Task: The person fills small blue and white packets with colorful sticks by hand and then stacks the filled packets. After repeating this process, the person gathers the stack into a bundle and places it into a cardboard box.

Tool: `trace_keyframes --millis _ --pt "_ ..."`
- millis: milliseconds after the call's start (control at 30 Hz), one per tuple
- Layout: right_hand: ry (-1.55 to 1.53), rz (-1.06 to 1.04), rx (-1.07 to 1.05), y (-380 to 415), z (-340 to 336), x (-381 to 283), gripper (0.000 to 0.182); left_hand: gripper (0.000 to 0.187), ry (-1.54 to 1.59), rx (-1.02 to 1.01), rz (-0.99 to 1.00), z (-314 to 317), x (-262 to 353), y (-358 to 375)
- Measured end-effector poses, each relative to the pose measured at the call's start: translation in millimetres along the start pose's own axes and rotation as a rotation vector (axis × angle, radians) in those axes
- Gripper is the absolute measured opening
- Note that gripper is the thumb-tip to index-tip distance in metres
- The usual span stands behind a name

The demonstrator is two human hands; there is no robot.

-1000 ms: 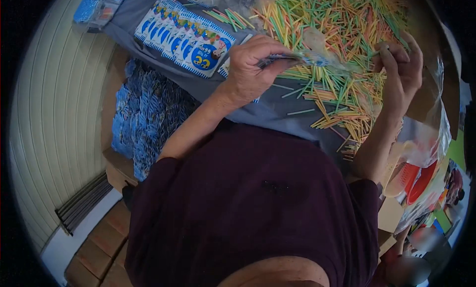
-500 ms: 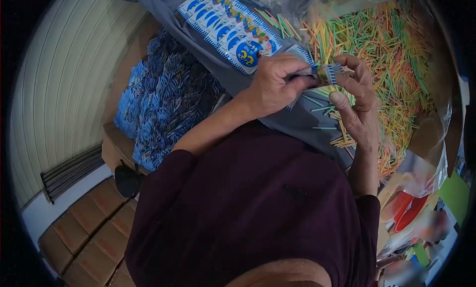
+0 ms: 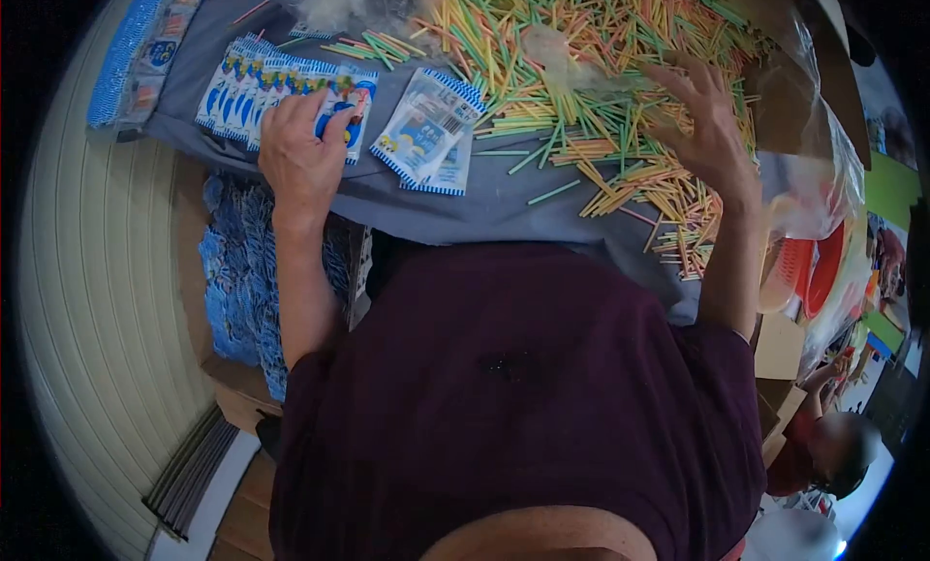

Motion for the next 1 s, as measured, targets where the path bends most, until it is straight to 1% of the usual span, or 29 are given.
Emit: trace_keyframes --millis 33,67,100,133,167,233,267,300,333,367,400,433,467,533,567,633,667,700,733,767,800,833,900,967,1000 --pt "0.003 0.01 0.005 6.6 -0.4 -1.0 0.068 0.038 0.015 0.019 0.001 -3.5 2.1 -2.7" --pt "0.093 0.016 -0.037 12.5 1.8 -2.4 0.069 0.042 0.013 -0.042 -0.087 -4.4 1.7 -4.0" --pt "0.193 0.02 -0.074 16.3 0.7 1.5 0.07 0.042 -0.092 0.051 0.026 -10.9 13.4 -3.9" --pt "0.157 0.041 0.002 18.5 -7.1 14.1 0.071 0.042 -0.2 0.164 0.135 -19.6 28.3 -5.5" --pt "0.183 0.039 0.035 15.2 -14.1 26.2 0.071 0.042 -0.249 0.173 0.173 -26.2 43.1 -6.1" --pt "0.209 0.238 0.167 10.0 -30.8 55.5 0.068 0.037 -0.044 0.126 0.211 -22.5 66.6 -6.3" --pt "0.217 0.235 0.187 3.3 -30.8 60.2 0.068 0.033 0.074 0.009 0.206 -12.4 79.3 -3.6" --pt "0.334 0.261 0.174 -9.3 -27.2 65.9 0.067 0.03 0.19 -0.113 0.197 -0.6 91.8 -0.3" --pt "0.45 0.288 0.158 -21.6 -22.6 72.6 0.067 0.03 0.186 -0.1 0.202 3.6 101.5 1.2" --pt "0.449 0.285 0.168 -31.3 -14.9 79.3 0.067 0.025 0.108 -0.131 0.242 10.2 111.4 3.7" --pt "0.508 0.17 0.185 -42.2 -4.1 79.6 0.067 0.022 0.027 -0.166 0.282 16.9 118.2 5.3" --pt "0.563 0.057 0.199 -51.0 4.1 78.9 0.066 0.022 0.022 -0.165 0.285 21.0 120.5 5.8" --pt "0.558 0.055 0.199 -57.5 8.3 83.5 0.066 0.019 -0.001 -0.144 0.281 23.7 121.4 7.7" --pt "0.709 -0.133 0.232 -70.3 18.4 77.5 0.061 0.017 -0.031 -0.129 0.259 27.1 121.1 13.0" --pt "0.7 -0.14 0.232 -77.5 19.8 79.5 0.061 0.015 -0.056 -0.131 0.265 29.0 120.2 13.7" --pt "0.628 -0.251 0.214 -87.1 22.7 78.7 0.047 0.012 -0.085 -0.144 0.272 30.0 117.1 13.3" --pt "0.62 -0.249 0.208 -92.2 26.9 83.6 0.047 0.012 -0.003 -0.099 0.265 26.6 116.2 12.9" --pt "0.726 -0.289 0.242 -96.6 29.9 84.6 0.04 0.011 0.082 -0.053 0.256 23.3 115.3 13.1" --pt "0.834 -0.331 0.275 -97.5 32.7 84.3 0.034 0.011 0.084 -0.06 0.252 23.4 114.5 13.2" --pt "0.831 -0.334 0.269 -97.1 33.4 86.8 0.034 0.01 0.172 -0.067 0.202 22.4 110.7 12.1" --pt "0.749 -0.345 0.227 -98.8 31.5 85.9 0.032 0.008 0.258 -0.073 0.149 21.1 106.6 11.0" --pt "0.667 -0.357 0.185 -101.7 30.2 83.5 0.031 0.008 0.257 -0.076 0.138 19.3 105.2 9.3" --pt "0.675 -0.377 0.183 -102.9 20.1 68.9 0.03 0.007 0.387 -0.143 0.03 20.1 97.3 4.5" --pt "0.705 -0.394 0.195 -103.5 12.4 55.4 0.03 0.006 0.45 -0.154 -0.009 21.1 90.6 4.1" --pt "0.679 -0.347 0.179 -105.7 11.9 54.9 0.032 0.005 0.513 -0.171 -0.038 23.2 87.6 2.9"
Point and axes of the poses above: each hand's wrist, its own y-axis away from the middle knuckle, its own z-axis out of the palm, x = y × z, the point moved 6 cm from there along -y, towards the middle knuckle
